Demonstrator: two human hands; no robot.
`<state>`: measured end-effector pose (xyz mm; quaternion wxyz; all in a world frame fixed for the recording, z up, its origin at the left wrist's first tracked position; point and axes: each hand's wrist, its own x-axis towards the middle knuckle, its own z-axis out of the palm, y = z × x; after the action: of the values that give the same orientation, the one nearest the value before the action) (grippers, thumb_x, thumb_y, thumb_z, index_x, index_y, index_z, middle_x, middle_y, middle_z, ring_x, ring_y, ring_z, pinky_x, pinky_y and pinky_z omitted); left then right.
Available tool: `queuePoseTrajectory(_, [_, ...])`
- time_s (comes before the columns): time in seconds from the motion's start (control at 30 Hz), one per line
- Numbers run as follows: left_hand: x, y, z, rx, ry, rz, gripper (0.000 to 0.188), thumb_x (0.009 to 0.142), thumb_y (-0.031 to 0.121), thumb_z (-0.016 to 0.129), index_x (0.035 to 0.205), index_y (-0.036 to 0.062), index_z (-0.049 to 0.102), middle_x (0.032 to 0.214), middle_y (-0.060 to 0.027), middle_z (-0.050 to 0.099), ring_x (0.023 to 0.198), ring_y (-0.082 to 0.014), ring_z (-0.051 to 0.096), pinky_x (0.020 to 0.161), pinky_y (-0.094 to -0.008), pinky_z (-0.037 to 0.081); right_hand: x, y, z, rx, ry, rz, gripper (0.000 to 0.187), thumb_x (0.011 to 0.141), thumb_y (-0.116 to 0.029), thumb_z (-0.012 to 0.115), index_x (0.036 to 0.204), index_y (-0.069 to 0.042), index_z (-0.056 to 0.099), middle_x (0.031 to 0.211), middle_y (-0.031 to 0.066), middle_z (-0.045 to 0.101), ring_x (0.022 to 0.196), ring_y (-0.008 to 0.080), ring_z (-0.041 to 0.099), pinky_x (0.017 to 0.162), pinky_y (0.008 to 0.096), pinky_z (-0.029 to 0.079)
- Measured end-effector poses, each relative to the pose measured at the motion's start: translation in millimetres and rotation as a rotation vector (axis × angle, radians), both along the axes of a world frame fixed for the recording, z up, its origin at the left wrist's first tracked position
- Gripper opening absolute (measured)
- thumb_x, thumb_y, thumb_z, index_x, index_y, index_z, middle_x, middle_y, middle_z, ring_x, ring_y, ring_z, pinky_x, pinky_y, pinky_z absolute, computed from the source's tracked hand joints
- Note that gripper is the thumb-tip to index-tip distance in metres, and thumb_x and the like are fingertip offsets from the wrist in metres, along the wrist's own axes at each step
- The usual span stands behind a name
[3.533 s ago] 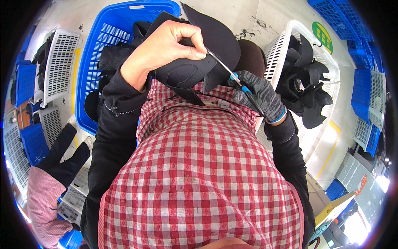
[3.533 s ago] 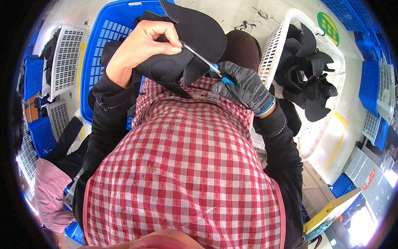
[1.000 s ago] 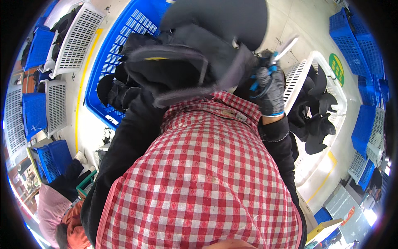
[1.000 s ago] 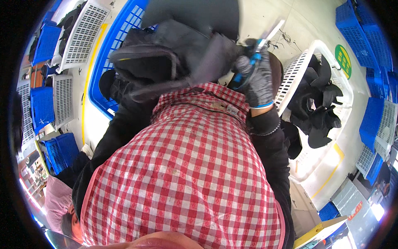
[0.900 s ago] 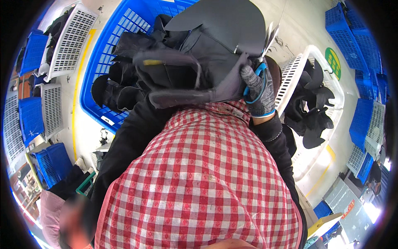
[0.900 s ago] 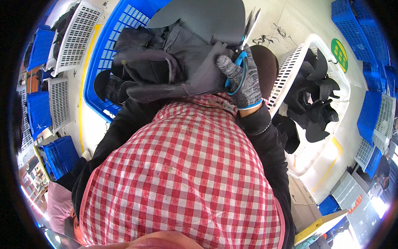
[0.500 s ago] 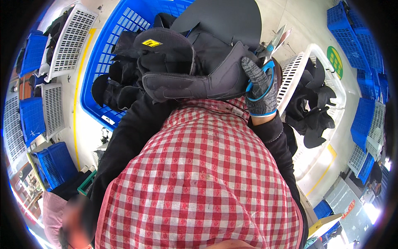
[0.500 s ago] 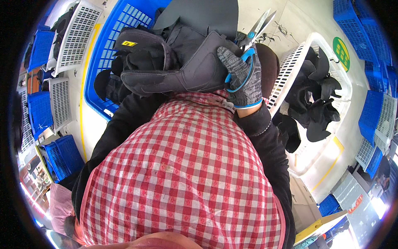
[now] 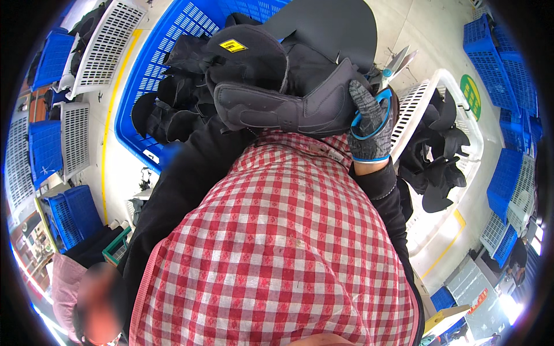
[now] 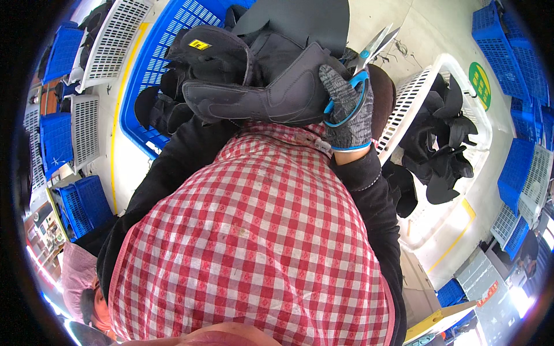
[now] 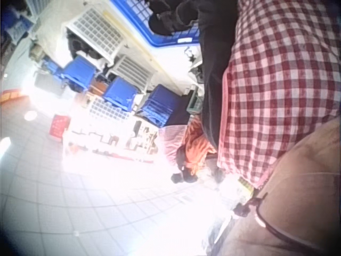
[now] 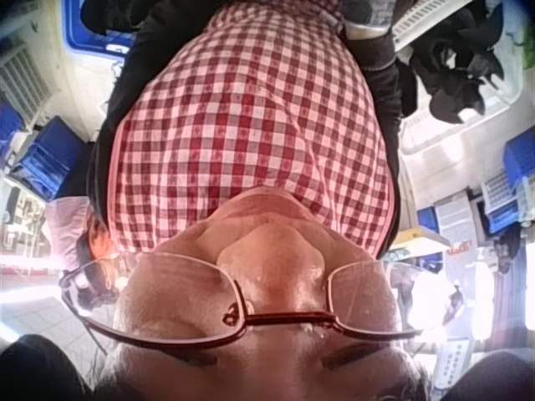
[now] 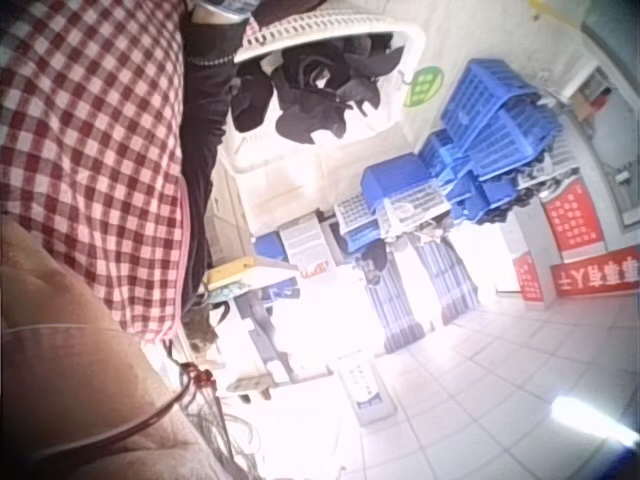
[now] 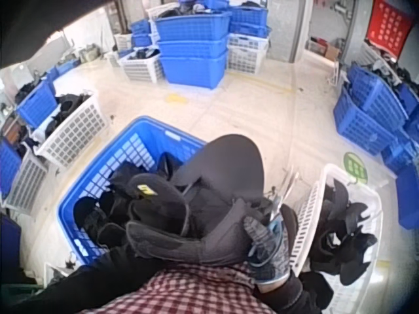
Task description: The person uses scissors to trim excess black fabric pieces, cutting along edges and removing small offcuts. The person repeatedly picks up fabric from a blue basket, trims it, and places the trimmed pieces into a white basket.
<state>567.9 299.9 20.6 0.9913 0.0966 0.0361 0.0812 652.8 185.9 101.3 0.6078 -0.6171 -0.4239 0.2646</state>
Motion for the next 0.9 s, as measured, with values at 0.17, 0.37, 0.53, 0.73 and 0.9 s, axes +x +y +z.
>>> queuePoseTrajectory(0.17, [-1, -3, 1, -0.039, -0.009, -0.003, 0.041, 0.106, 0.022, 0.056, 0.138, -0.0032, 0.055, 0.13, -0.0192, 0.067, 0.11, -0.0223, 0.069, 0.096, -0.0367, 0.058, -3, -2, 2, 0.002, 0.134, 0.029, 0.027, 0.094, 0.001, 0.065, 0.12, -0.003, 0.072, 0.119, 0.0163, 0.068, 0.112, 0.0303, 0.067, 0.098, 0.0382, 0.053])
queuePoseTrajectory(0.37, [-12, -9, 6, -0.016, -0.04, 0.042, 0.039, 0.104, 0.022, 0.059, 0.133, -0.0041, 0.058, 0.125, -0.018, 0.068, 0.105, -0.0224, 0.068, 0.093, -0.0366, 0.057, -7, -3, 1, -0.041, 0.232, 0.025, 0.031, 0.096, -0.002, 0.063, 0.126, -0.006, 0.071, 0.125, 0.0163, 0.068, 0.116, 0.0312, 0.067, 0.1, 0.0386, 0.054])
queuePoseTrajectory(0.53, [-35, -10, 22, 0.223, 0.044, 0.295, 0.037, 0.103, 0.022, 0.062, 0.129, -0.005, 0.059, 0.12, -0.017, 0.069, 0.101, -0.0226, 0.068, 0.091, -0.0365, 0.057, -1, 2, -8, 0.105, 0.709, 0.019, 0.023, 0.097, -0.004, 0.065, 0.119, 0.002, 0.067, 0.107, 0.0095, 0.071, 0.094, 0.0206, 0.07, 0.082, 0.0294, 0.057])
queuePoseTrajectory(0.73, [-144, 69, 65, 0.653, 0.326, 0.834, 0.035, 0.102, 0.022, 0.065, 0.124, -0.0059, 0.062, 0.115, -0.0157, 0.07, 0.096, -0.0227, 0.068, 0.089, -0.0364, 0.057, 41, -26, -44, 0.096, 0.772, -0.083, 0.042, 0.097, -0.011, 0.07, 0.133, -0.003, 0.05, 0.087, 0.0058, 0.065, 0.072, 0.0159, 0.066, 0.064, 0.0274, 0.052])
queuePoseTrajectory(0.9, [-231, 139, 92, 0.963, 0.732, 1.269, 0.034, 0.101, 0.021, 0.068, 0.12, -0.0068, 0.063, 0.111, -0.0147, 0.071, 0.092, -0.0228, 0.068, 0.087, -0.0363, 0.056, 101, -99, -66, 0.236, 0.759, -0.448, 0.044, 0.1, -0.007, 0.065, 0.14, -0.004, 0.047, 0.083, 0.0078, 0.064, 0.067, 0.0169, 0.063, 0.06, 0.0304, 0.054])
